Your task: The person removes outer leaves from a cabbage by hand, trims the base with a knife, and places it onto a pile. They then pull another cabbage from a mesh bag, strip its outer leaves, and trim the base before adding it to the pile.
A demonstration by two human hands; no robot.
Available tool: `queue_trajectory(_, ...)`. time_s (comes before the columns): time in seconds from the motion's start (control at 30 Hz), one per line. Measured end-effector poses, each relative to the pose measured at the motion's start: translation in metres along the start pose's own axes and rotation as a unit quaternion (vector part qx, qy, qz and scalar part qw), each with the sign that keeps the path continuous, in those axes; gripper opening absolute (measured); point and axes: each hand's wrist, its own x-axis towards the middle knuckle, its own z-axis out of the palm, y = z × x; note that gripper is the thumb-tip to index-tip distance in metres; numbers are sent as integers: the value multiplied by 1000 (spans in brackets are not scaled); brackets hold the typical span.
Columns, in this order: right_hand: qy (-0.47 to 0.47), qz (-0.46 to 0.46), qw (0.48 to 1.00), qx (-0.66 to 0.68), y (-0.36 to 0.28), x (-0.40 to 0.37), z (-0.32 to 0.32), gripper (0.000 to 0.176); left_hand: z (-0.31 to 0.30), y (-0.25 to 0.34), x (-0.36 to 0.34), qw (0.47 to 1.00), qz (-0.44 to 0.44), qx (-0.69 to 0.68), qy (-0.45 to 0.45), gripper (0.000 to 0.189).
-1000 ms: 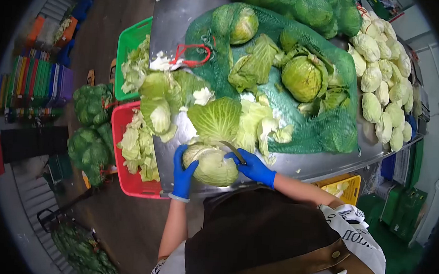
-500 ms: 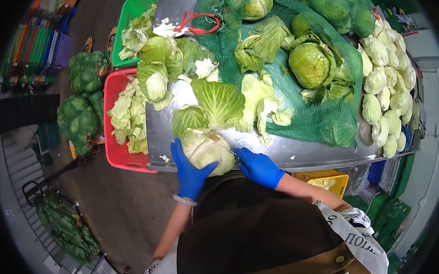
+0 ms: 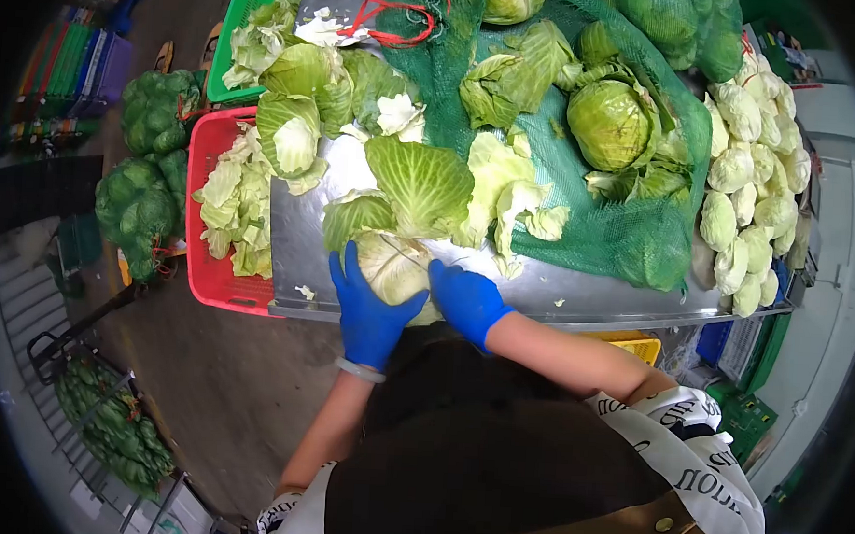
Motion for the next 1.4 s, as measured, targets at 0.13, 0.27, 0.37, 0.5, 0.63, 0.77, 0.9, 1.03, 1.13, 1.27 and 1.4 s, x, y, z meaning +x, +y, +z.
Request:
queue_trajectory(0.13, 11, -5, 1000, -17, 7, 4, 10, 13, -6, 17, 5, 999, -31, -13, -23, 111)
queue_trajectory(0.27, -27, 15, 1000, 8, 4, -21, -3, 14, -15, 1, 15, 999, 7, -27, -42, 109)
queue_trajectory(0.37, -7, 23, 998, -57, 8, -12, 7, 14, -13, -13, 31, 998, 17, -27, -57, 110)
queue_trajectory(0.5, 29, 11, 998, -63, 24, 7, 39, 11, -11, -12, 35, 998, 31, -13, -60, 110)
queue_trajectory(0.63, 39, 30, 995, -87, 8, 1, 27, 10, -15, -18, 37, 996, 31, -56, -64, 108)
queue_trajectory(0.77, 60, 26, 997, -41, 8, -3, 22, 10, -14, -29, 54, 993, 46, -72, -86, 106)
queue_trajectory(0.9, 67, 27, 995, -61, 25, 39, 45, 10, -25, -77, 122, 917, -147, -307, -206, 87)
queue_trajectory(1.03, 73, 38, 996, -20, 37, 92, 64, 16, -68, -53, 164, 843, -299, -294, -338, 75)
queue_trajectory(1.13, 68, 41, 988, 133, 41, 96, 74, 25, -74, -67, 146, 850, -285, -337, -287, 80)
queue_trajectory(1.27, 42, 89, 958, 269, 24, 82, 68, 24, -73, -67, 71, 880, -314, -357, -12, 85)
queue_trajectory(1.4, 56, -18, 992, 108, 12, 68, 71, 24, -17, -83, 17, 909, -180, -353, 131, 71)
